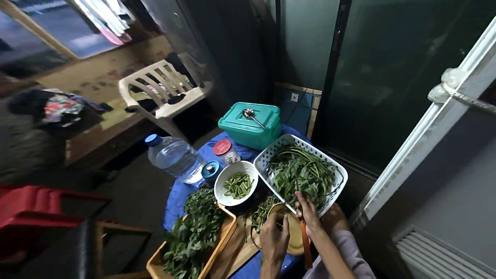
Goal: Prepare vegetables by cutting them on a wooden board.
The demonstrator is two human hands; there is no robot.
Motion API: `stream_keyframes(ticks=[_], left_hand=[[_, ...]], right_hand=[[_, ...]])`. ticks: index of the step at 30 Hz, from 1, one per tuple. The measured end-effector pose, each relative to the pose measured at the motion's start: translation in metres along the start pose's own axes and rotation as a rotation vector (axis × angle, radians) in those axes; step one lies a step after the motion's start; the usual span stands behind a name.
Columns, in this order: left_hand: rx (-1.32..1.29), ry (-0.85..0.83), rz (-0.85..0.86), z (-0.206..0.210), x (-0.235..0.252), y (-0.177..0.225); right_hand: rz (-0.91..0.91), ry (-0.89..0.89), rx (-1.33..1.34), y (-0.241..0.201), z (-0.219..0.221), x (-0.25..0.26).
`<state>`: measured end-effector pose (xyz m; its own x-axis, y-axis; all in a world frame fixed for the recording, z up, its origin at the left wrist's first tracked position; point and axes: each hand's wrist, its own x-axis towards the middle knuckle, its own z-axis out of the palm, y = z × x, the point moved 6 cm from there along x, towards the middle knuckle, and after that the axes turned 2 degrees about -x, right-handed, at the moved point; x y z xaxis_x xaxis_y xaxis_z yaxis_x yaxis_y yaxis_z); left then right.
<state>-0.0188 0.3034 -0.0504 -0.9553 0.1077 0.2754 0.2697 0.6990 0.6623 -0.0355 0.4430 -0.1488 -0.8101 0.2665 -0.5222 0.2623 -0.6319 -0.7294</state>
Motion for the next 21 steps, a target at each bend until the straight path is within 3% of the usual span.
stream_keyframes(ticks=[3,8,10,13,21], left_hand=[[-0.032,0.049,-0.072,-0.016,0.002,-0.01],[-0.303,0.048,-0.267,-0.024,0.018,-0.031],[-0.434,0.015,-0.357,-0.019,0.024,-0.034],[-0.585,-0.018,-0.45,-0.014,0.025,-0.031],[-0.675,-0.072,-0.621,-0.008,0.015,-0.044]], right_hand=[[0.027,-0.035,0.057,-0.004,-0.003,0.002],[0.035,-0.397,0.022,-0.01,0.006,-0.02],[0.037,-0.466,-0.006,-0.009,0.012,-0.024],[-0.007,-0.424,-0.073,-0.01,0.019,-0.021],[-0.172,-0.303,-0.301,-0.002,0.015,-0.012]])
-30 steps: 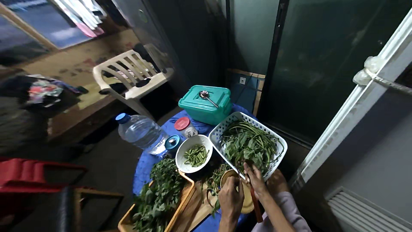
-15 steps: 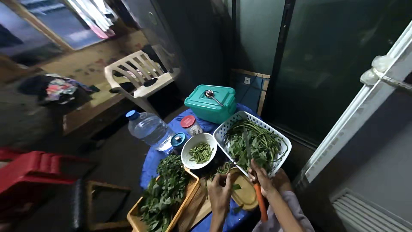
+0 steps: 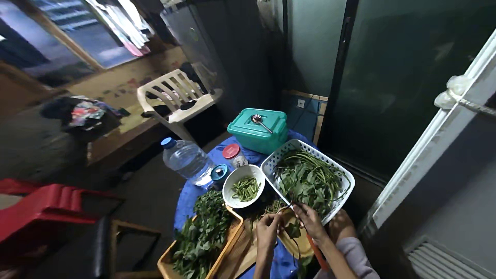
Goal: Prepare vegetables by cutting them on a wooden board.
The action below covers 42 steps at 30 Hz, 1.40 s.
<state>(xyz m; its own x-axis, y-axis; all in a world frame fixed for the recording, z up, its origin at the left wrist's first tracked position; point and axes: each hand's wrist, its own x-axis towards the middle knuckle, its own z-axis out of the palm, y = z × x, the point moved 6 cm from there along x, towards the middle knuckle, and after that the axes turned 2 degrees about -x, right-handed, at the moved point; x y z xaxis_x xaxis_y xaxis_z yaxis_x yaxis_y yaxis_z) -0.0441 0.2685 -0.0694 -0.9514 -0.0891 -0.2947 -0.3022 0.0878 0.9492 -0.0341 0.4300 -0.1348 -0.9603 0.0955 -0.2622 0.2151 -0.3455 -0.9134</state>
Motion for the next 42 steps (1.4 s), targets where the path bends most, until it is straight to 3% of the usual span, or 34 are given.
stream_keyframes(ticks=[5,10,15,18,23,33,38,40,42], left_hand=[[-0.047,-0.008,-0.098,0.002,0.003,-0.009],[-0.019,0.035,-0.018,-0.014,0.007,-0.006],[-0.054,0.086,0.066,-0.029,0.022,0.01],[-0.059,0.043,0.124,-0.014,0.036,0.016],[-0.079,-0.088,0.131,0.02,0.045,0.025],[-0.159,-0.113,0.014,0.046,0.053,0.014],[-0.177,0.058,0.044,0.041,0.068,0.019],[-0.196,0.091,0.022,0.032,0.081,0.02],[-0.198,0.015,-0.015,0.033,0.089,0.022]], right_hand=[[-0.043,0.108,0.026,-0.004,0.002,-0.003],[0.008,0.222,0.065,0.001,-0.015,0.004],[0.23,-0.021,0.046,-0.01,-0.036,-0.002],[0.235,-0.239,0.133,-0.025,-0.026,-0.019],[0.148,-0.471,-0.04,-0.031,-0.014,-0.03],[0.122,-0.268,0.14,-0.021,-0.012,-0.019],[0.099,-0.135,0.123,-0.025,-0.014,-0.012],[0.109,-0.123,0.17,-0.021,-0.019,-0.011],[0.149,-0.167,0.232,-0.017,-0.026,-0.01]])
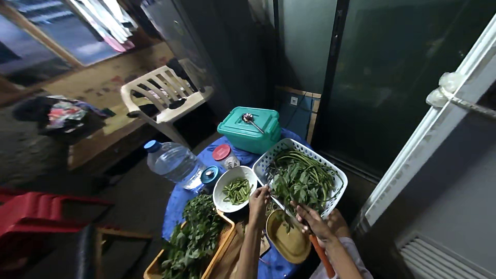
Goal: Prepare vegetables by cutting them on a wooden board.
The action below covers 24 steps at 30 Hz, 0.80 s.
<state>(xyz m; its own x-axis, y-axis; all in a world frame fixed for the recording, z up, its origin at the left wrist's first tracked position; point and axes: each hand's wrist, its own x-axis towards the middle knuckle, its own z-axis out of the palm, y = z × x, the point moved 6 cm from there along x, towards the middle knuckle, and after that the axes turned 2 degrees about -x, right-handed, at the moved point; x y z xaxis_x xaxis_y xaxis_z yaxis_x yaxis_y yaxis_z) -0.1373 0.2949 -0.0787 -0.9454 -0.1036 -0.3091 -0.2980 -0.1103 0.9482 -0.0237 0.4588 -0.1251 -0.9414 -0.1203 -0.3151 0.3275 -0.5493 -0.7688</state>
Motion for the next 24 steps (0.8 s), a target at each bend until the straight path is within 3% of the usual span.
stream_keyframes(ticks=[5,12,16,20,24], left_hand=[[0.002,-0.208,-0.163,0.029,-0.009,-0.015],[-0.075,-0.169,-0.219,0.042,-0.018,-0.036],[-0.043,-0.071,-0.146,0.04,-0.02,-0.035],[-0.035,0.154,0.035,0.019,-0.016,-0.019],[0.02,0.204,0.184,-0.004,-0.012,0.004]], right_hand=[[0.061,-0.135,0.148,0.007,0.0,0.004],[0.047,0.084,0.108,0.004,0.003,0.008],[0.032,0.18,0.095,0.013,0.007,0.013],[-0.004,0.332,-0.035,0.011,-0.002,0.011],[0.094,0.292,-0.047,0.005,-0.018,0.005]])
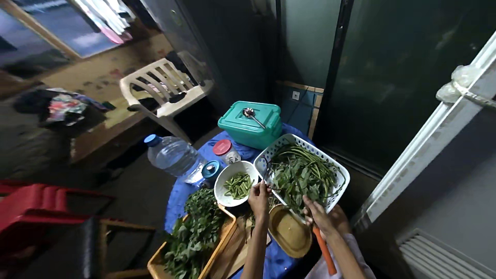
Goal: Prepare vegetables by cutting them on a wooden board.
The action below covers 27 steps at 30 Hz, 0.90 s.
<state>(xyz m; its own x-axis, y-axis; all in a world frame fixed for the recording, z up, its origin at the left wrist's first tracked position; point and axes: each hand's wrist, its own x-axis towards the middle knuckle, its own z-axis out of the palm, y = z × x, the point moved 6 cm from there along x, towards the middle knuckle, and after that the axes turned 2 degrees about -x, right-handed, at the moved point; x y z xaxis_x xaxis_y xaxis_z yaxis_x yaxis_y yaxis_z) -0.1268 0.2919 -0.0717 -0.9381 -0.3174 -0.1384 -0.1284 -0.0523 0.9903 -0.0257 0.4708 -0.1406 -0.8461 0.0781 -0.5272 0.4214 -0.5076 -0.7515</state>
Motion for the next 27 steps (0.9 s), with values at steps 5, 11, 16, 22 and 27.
stream_keyframes(ticks=[5,11,16,22,27], left_hand=[[-0.016,0.013,0.145,0.0,-0.014,0.012],[-0.148,-0.008,0.107,0.004,-0.051,0.017],[-0.263,0.001,0.009,-0.015,-0.071,0.026],[-0.333,0.085,0.054,-0.055,-0.071,0.022],[-0.007,0.176,0.298,-0.12,-0.045,0.009]], right_hand=[[-0.034,0.023,-0.011,-0.018,0.012,-0.015],[-0.194,-0.094,0.024,-0.024,0.05,-0.021],[-0.205,-0.001,-0.096,-0.013,0.061,-0.006],[-0.277,0.032,-0.295,-0.011,0.073,-0.002],[-0.526,0.199,-0.784,-0.034,0.059,0.005]])
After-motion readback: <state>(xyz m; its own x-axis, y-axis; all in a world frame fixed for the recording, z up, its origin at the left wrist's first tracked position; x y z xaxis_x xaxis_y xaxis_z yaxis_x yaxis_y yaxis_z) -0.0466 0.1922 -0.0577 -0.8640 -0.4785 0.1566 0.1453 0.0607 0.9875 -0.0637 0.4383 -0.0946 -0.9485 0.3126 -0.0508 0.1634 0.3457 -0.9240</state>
